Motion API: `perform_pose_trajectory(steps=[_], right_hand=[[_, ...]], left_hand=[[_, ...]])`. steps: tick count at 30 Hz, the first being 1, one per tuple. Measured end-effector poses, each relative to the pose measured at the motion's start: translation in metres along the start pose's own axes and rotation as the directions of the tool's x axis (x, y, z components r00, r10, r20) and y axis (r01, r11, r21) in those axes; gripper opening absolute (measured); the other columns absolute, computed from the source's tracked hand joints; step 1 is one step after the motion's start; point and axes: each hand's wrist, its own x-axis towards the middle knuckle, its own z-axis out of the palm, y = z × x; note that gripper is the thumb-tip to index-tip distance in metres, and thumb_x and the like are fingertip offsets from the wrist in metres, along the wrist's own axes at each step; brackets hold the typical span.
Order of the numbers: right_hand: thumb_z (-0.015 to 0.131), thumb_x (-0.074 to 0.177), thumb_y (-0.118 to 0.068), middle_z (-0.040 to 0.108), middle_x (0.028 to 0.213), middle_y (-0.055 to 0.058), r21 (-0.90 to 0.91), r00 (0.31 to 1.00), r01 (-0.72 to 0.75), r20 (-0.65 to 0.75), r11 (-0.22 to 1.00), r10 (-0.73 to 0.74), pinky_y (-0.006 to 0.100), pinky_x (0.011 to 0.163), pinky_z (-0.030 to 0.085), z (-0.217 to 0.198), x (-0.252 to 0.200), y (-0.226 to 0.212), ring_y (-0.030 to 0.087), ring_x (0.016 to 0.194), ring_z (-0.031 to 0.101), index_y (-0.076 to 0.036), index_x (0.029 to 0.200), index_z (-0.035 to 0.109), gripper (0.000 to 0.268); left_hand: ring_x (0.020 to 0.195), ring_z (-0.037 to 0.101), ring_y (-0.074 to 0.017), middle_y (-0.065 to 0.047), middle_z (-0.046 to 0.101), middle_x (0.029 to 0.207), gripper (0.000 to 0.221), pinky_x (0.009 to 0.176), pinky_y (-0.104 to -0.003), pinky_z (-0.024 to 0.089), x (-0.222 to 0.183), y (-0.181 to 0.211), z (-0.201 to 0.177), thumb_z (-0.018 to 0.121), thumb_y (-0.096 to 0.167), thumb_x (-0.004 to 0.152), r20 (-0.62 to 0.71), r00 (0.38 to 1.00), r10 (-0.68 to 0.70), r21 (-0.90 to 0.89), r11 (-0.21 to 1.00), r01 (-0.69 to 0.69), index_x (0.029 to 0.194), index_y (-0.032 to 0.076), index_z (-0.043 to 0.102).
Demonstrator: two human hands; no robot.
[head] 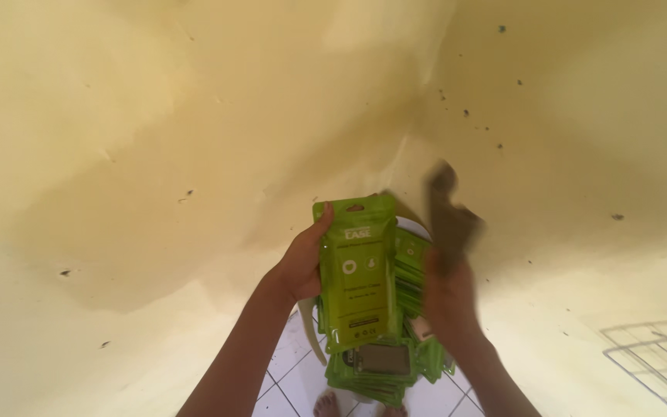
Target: The person picks up packaged phone cases from a white bucket and hangs them one by one on a wall-mounted wire grid display. The person repeats this process for multiple items, transferring them from the bucket to the display rack.
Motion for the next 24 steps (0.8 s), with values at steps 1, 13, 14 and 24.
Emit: perform_pose_trajectory(steps=[1, 13, 14, 24], right_hand=[[0.052, 0.096, -0.008, 0.05, 0.142, 0.028, -0.186, 0.825, 0.559, 0.028, 0.808, -0.565, 0.058, 0.113, 0.035, 0.008, -0.004, -0.016, 0.049, 0.137, 0.039, -0.005, 0.137, 0.053, 0.041], [0.065, 0.087, -0.024, 0.022, 0.168, 0.011, -0.628, 0.6, 0.741, 0.462, 0.238, -0.653, 0.077, 0.109, 0.021, 0.063, -0.053, -0.043, 0.053, 0.152, 0.01, -0.013, 0.152, 0.045, 0.069], [0.067, 0.084, -0.026, 0.022, 0.167, 0.012, -0.612, 0.59, 0.755, 0.477, 0.236, -0.651, 0.075, 0.108, 0.023, 0.062, -0.058, -0.037, 0.054, 0.151, 0.01, -0.014, 0.152, 0.045, 0.072], [0.083, 0.054, -0.019, 0.034, 0.163, 0.01, -0.562, 0.513, 0.798, 0.445, 0.217, -0.734, 0.057, 0.105, 0.044, 0.062, -0.058, -0.023, 0.053, 0.149, 0.024, -0.017, 0.148, 0.051, 0.1]], left_hand=[[0.129, 0.054, -0.033, -0.018, 0.049, 0.148, 0.068, 0.108, -0.049, 0.049, 0.006, -0.005, 0.0, 0.033, 0.056, 0.11, 0.012, 1.0, -0.022, -0.025, 0.999, 0.023, 0.16, 0.009, 0.039], [0.13, 0.058, -0.0361, -0.022, 0.056, 0.145, 0.075, 0.107, -0.051, 0.052, 0.002, 0.025, 0.023, 0.031, 0.062, 0.104, -0.196, 0.981, -0.002, -0.013, 1.0, 0.0, 0.151, 0.004, 0.044], [0.129, 0.059, -0.0357, -0.022, 0.057, 0.145, 0.076, 0.107, -0.05, 0.052, -0.001, 0.027, 0.027, 0.03, 0.061, 0.104, -0.233, 0.972, 0.018, 0.049, 0.999, -0.006, 0.15, 0.003, 0.044], [0.115, 0.067, -0.0359, -0.024, 0.065, 0.131, 0.07, 0.099, -0.047, 0.057, 0.007, 0.057, 0.037, 0.035, 0.056, 0.105, -0.274, 0.961, -0.03, -0.067, 0.998, 0.012, 0.143, 0.0, 0.052]])
